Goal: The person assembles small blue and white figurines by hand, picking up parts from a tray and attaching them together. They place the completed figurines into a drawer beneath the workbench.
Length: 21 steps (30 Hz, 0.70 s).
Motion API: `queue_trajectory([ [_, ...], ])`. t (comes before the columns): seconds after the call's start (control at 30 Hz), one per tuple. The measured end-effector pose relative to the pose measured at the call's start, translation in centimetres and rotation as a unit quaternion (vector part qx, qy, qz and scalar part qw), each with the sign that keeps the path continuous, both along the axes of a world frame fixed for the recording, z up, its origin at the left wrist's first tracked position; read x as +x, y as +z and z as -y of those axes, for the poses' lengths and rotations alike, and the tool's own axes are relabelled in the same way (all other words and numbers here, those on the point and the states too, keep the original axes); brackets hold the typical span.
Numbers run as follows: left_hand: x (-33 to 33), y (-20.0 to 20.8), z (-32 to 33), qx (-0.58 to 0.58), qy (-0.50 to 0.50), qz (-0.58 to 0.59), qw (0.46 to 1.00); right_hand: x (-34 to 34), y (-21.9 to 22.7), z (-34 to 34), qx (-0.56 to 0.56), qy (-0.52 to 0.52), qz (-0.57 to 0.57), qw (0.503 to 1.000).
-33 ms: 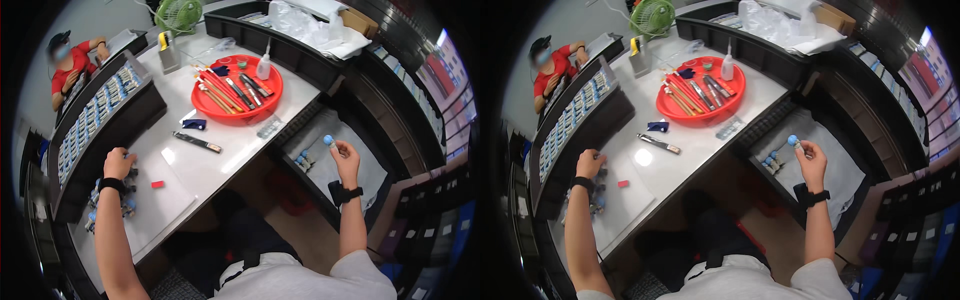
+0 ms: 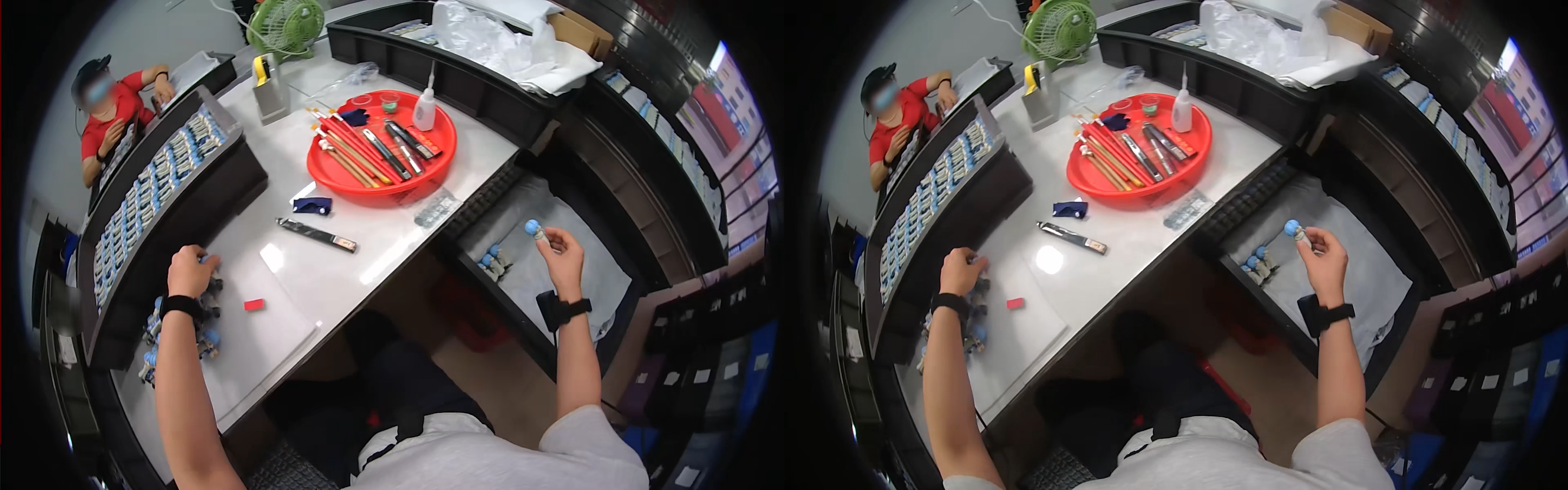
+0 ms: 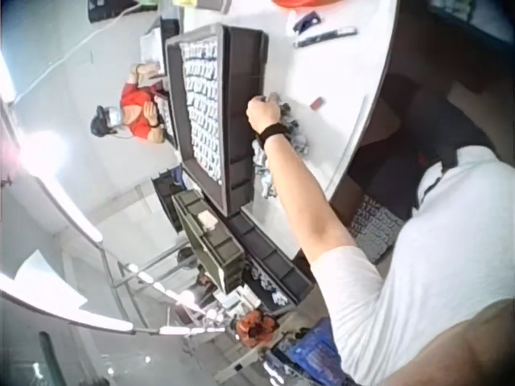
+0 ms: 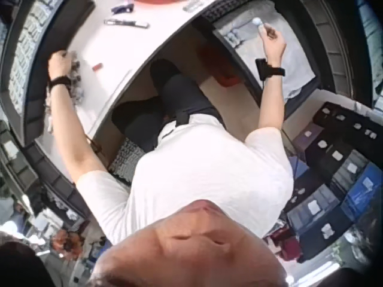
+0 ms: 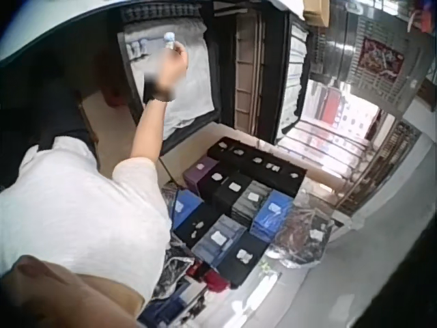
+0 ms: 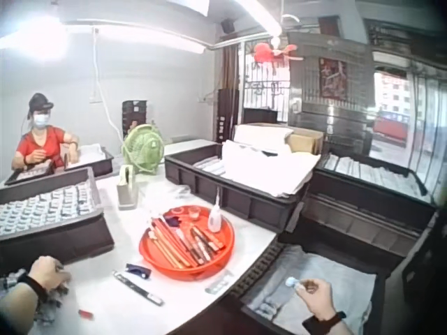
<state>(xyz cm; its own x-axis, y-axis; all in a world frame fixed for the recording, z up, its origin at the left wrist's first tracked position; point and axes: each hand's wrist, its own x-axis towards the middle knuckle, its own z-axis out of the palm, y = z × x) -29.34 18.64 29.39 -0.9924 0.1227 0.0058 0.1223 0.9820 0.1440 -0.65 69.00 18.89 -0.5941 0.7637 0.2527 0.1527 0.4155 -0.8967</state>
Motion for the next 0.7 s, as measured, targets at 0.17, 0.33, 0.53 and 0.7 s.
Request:
queue_trajectory([
  [0.17,1.2,1.9,-1.8,0.175,-0.034,-0.037,0.983,-1.4,-6.9,-5.3,0.055,0.008,0.19,0.98],
  [0.33,8.4,6.0,-2.5,0.447,-0.127,0.022,0.885,-3.5,-11.4,-5.8,0.04,0.034,0.272,0.961],
  [0.53,16.9,4.8,-2.9,0.635,-0.118,0.107,0.756,-4.0,-13.0,-5.9,0.032,0.012,0.279,0.96],
  [0.7,19.8,1.4,-2.9,0.761,-0.034,0.196,0.617,-4.3,-12.1,-6.7,0.121,0.083,0.328,0.933],
])
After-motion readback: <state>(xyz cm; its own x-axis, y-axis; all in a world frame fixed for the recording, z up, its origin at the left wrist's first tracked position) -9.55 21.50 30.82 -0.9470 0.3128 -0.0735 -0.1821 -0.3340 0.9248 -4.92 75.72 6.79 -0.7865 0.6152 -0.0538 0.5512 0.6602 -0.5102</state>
